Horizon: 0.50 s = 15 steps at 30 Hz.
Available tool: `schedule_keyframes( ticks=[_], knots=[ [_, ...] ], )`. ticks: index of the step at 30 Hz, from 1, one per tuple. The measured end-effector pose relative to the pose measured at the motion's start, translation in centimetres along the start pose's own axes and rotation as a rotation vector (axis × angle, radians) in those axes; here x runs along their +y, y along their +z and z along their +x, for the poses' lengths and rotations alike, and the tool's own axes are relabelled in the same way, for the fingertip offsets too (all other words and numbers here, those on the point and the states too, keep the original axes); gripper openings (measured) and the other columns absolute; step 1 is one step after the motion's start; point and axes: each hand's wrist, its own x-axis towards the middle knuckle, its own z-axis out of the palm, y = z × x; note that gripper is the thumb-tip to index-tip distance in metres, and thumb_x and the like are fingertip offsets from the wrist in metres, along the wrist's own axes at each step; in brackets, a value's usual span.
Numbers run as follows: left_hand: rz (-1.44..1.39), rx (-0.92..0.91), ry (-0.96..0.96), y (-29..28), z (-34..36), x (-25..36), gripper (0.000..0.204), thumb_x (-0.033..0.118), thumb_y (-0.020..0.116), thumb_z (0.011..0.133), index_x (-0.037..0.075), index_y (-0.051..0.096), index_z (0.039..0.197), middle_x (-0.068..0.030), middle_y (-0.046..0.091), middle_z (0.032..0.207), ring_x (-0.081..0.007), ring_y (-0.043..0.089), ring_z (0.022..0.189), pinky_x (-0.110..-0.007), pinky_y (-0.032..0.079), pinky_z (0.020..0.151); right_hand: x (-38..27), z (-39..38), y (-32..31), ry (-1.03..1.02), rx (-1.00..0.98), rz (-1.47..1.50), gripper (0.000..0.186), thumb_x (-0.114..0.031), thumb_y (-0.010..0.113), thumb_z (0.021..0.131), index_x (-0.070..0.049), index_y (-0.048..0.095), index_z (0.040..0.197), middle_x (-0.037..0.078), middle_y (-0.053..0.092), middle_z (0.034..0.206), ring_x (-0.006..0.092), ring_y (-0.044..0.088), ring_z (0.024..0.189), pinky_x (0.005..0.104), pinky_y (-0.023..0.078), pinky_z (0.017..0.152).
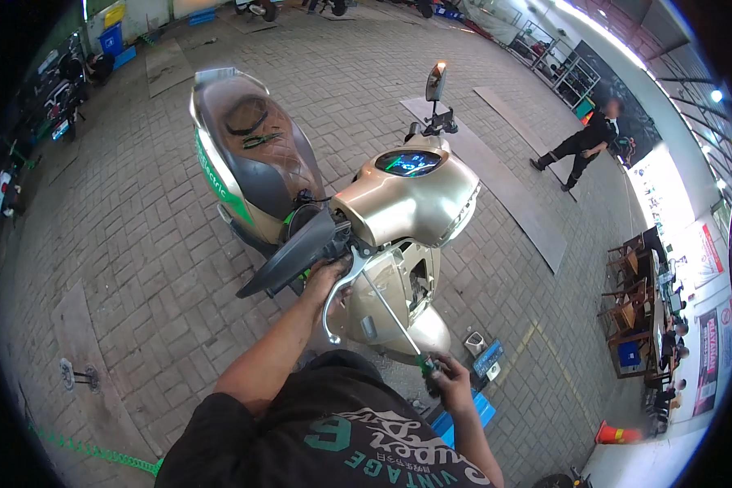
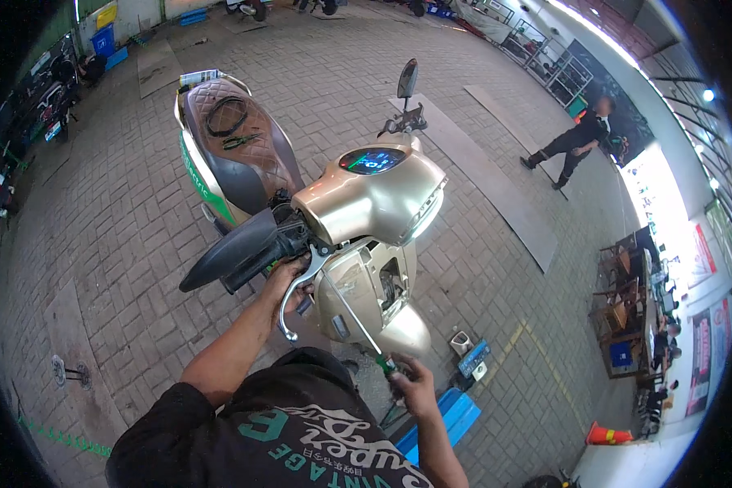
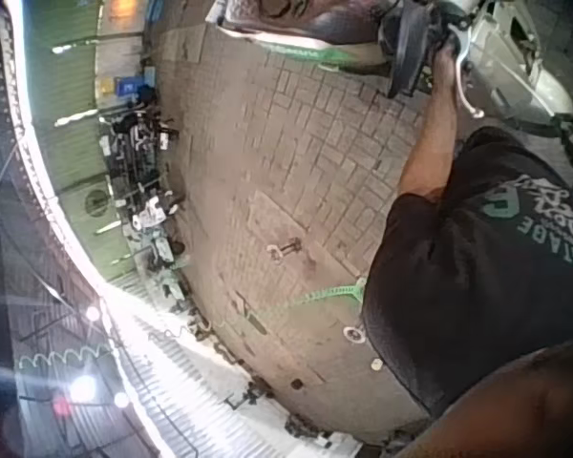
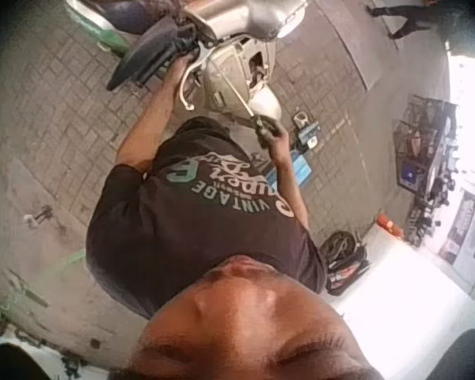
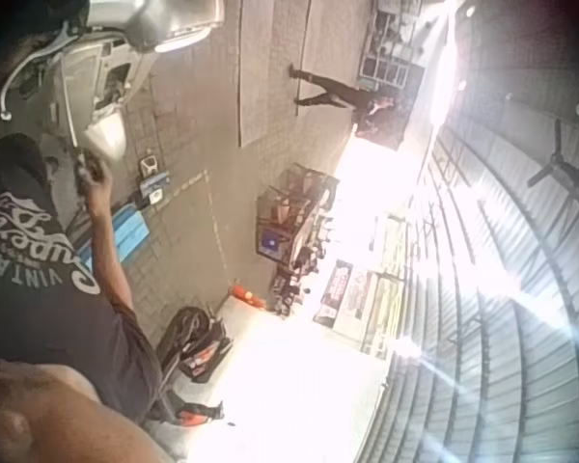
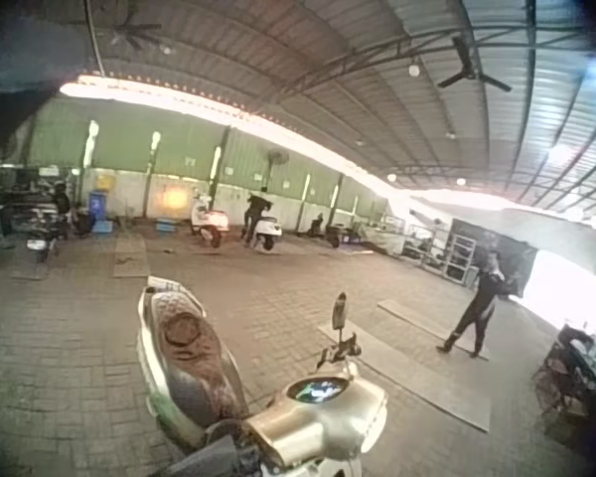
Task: The person disassembles a scooter's handlebar using a screwdriver and pliers. They remove screws from the housing, detach a side mirror, and use pliers to grip and pull components inside the handlebar mechanism.
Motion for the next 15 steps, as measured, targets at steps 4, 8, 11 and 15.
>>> schedule_keyframes(
  ticks=[4,8,11,15],
  knots=[
    [0.017,-0.063,0.003,-1.0,0.5,-0.1,0.015,0.019,0.053,0.09,0.007,0.056,0.098,-0.0023,0.056,0.073,-0.01,0.05,0.055,-0.024,0.04,0.044,-3.1,1.2,-1.1,0.65,-0.504,0.843,0.042,-0.02,0.065,0.082,-0.003,0.053,0.118,0.01,0.061,0.083,0.0103,0.046,0.044,0.0242,0.039,0.044],
    [0.0,-0.068,0.031,-1.2,0.8,-0.2,0.017,0.019,0.051,0.09,0.007,0.056,0.1,-0.0038,0.058,0.075,-0.0117,0.052,0.057,-0.025,0.042,0.043,-2.3,1.8,0.0,-0.335,-0.073,-0.366,0.048,-0.019,0.065,0.081,-0.016,0.05,0.127,0.007,0.061,0.078,0.0137,0.057,0.059,0.0263,0.047,0.058],
    [0.074,-0.068,-0.036,-2.4,1.1,-0.2,0.022,0.019,0.046,0.092,0.002,0.054,0.102,-0.0069,0.059,0.078,-0.0137,0.055,0.057,-0.028,0.043,0.044,-1.3,1.2,0.7,0.063,-0.043,-0.193,0.042,-0.018,0.065,0.081,-0.01,0.054,0.121,0.01,0.063,0.085,0.0186,0.061,0.071,0.0272,0.049,0.063],
    [-0.024,0.002,-0.031,0.4,0.1,0.1,0.015,0.015,0.046,0.091,0.008,0.053,0.102,-0.0018,0.056,0.069,-0.0096,0.045,0.046,-0.028,0.04,0.043,0.5,0.5,-1.9,0.682,-0.399,1.088,0.031,-0.028,0.06,0.085,-0.006,0.057,0.106,0.01,0.062,0.082,0.013,0.057,0.061,0.0276,0.043,0.044]
  ],
)
